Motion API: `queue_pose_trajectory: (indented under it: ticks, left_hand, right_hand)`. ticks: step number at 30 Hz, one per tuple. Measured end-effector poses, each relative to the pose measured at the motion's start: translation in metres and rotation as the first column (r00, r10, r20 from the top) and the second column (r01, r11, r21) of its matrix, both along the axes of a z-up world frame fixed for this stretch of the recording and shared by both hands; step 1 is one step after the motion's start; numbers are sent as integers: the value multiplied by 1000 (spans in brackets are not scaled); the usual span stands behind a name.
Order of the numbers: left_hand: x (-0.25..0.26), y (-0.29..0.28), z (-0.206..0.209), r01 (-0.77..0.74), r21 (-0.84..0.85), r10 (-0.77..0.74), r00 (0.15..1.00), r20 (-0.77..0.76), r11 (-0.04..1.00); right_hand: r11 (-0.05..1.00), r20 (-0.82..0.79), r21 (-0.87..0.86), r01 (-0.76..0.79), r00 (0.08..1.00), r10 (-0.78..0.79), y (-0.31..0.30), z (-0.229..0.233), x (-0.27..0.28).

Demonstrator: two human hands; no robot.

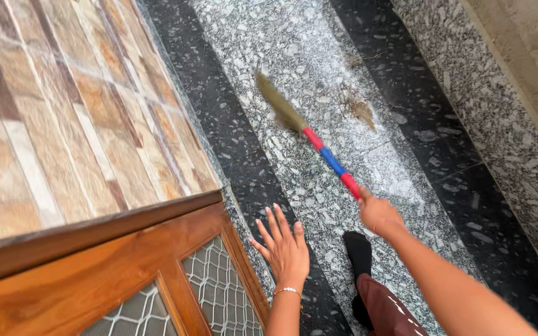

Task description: The person sweeps dirt and dried grass from a stone balcony floor using a broom and collects the debris into a green dustpan.

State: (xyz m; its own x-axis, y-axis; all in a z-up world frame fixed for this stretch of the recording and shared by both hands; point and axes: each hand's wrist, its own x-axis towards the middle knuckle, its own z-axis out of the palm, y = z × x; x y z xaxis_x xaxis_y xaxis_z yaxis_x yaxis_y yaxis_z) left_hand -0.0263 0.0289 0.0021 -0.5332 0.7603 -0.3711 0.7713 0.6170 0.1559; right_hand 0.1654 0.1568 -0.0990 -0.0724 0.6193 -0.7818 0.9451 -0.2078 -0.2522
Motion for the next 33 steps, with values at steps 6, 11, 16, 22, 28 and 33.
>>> queue_pose_trajectory:
  ticks: [6,11,16,22,28,33]
  left_hand:
    - [-4,36,8,13,-8,-13,1000,21,1000]
    - [9,72,6,91,-15,-90,996,15,996]
    - [31,94,7,172,19,-173,984,37,985]
    - [42,120,11,280,-58,-272,955,118,958]
    - [42,136,15,438,-7,-433,891,139,899]
    - [11,145,22,496,-24,-489,862,138,868]
  right_hand:
    - [993,2,114,-16,1000,16,59,51,26]
    - [955,55,68,-290,957,286,39,84,80]
    - [951,144,-73,-301,940,309,8,73,106]
    - [985,-54,-61,160,985,-163,-18,81,88]
    - [662,-289,-159,732,607,-740,-77,98,47]
    - [402,-161,-33,915,392,-906,-164,49,-17]
